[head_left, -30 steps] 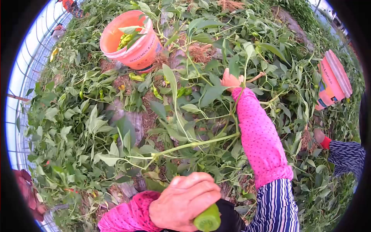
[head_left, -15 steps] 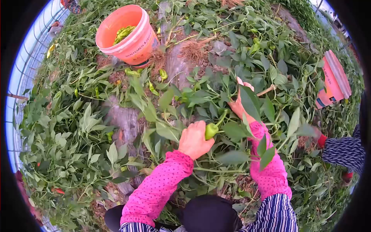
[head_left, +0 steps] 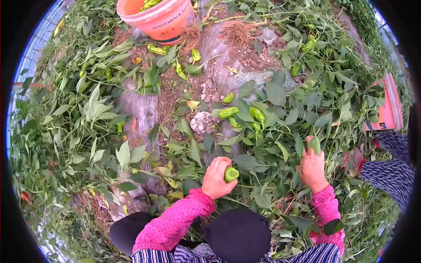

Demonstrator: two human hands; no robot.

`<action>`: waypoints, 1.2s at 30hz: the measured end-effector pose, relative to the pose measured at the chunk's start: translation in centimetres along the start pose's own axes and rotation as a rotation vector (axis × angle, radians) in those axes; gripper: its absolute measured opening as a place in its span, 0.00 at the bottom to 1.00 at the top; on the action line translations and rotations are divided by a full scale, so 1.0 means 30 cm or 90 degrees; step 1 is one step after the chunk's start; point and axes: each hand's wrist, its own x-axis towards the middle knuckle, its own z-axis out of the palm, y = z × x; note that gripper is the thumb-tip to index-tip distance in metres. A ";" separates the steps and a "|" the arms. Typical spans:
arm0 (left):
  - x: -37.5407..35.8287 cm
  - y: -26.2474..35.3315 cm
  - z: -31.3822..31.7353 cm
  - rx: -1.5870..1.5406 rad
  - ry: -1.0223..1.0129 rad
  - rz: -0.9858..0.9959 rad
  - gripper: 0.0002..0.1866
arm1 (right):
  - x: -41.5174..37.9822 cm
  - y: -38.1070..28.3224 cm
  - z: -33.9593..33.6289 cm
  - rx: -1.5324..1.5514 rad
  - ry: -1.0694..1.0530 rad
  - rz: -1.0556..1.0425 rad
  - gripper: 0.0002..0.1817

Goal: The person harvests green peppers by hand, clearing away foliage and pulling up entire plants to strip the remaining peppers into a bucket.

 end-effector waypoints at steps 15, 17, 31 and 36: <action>0.188 0.097 0.202 0.138 -0.265 0.235 0.24 | 0.216 -0.007 -0.371 0.391 0.141 -0.132 0.27; 0.191 0.079 0.221 0.147 -0.198 0.288 0.25 | 0.297 -0.087 -0.431 0.391 0.286 -0.168 0.16; 0.016 -0.047 0.183 0.110 -0.164 0.232 0.28 | 0.427 -0.358 0.071 0.061 -0.092 -0.060 0.15; -0.043 -0.109 -0.036 -0.121 0.115 -0.050 0.17 | 0.428 -0.317 0.082 0.512 0.109 -0.120 0.10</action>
